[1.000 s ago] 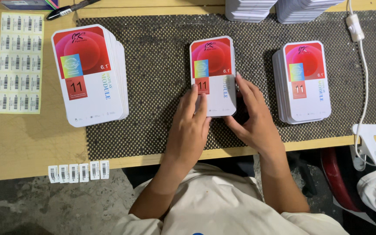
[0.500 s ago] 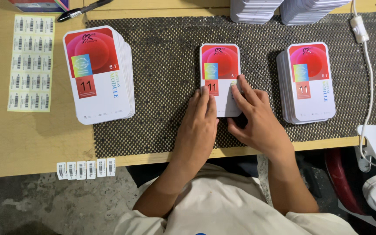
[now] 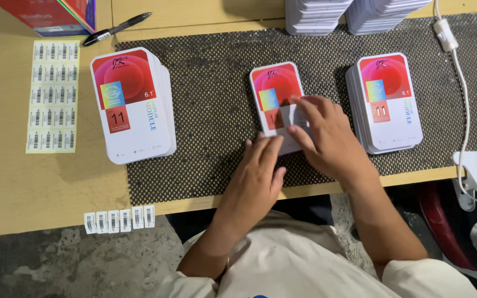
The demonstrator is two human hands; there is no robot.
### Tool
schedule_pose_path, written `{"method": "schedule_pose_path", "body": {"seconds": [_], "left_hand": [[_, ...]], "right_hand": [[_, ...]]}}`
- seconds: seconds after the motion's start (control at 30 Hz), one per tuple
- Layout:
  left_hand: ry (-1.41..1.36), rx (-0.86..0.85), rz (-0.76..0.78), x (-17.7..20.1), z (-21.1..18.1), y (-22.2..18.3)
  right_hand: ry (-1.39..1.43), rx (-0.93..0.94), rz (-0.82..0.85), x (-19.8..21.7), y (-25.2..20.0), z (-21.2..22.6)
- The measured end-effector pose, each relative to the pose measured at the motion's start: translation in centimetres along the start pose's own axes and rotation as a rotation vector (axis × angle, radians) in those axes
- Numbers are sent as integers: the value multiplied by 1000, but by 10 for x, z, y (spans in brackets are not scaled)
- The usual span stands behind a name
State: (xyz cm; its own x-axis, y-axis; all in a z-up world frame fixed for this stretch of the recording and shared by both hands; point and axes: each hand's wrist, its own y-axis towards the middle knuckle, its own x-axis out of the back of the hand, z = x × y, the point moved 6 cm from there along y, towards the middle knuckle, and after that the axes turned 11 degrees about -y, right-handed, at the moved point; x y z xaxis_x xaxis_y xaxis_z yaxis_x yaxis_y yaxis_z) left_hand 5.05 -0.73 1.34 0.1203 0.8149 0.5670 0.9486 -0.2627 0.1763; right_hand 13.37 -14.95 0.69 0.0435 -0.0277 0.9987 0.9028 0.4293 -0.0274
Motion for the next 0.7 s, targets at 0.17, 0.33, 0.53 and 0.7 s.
{"method": "schedule_pose_path", "body": {"seconds": [0.17, 0.33, 0.53, 0.7], "left_hand": [[-158, -104, 159, -4, -23, -6], [-162, -110, 113, -2, 13, -10], [-174, -215, -210, 84, -25, -28], [47, -207, -664, 147, -21, -57]], "right_hand": [[-42, 11, 48, 24, 28, 26], [-236, 15, 3, 2, 29, 38], [-249, 5, -46, -8, 28, 35], [-135, 28, -188, 0, 30, 24]]}}
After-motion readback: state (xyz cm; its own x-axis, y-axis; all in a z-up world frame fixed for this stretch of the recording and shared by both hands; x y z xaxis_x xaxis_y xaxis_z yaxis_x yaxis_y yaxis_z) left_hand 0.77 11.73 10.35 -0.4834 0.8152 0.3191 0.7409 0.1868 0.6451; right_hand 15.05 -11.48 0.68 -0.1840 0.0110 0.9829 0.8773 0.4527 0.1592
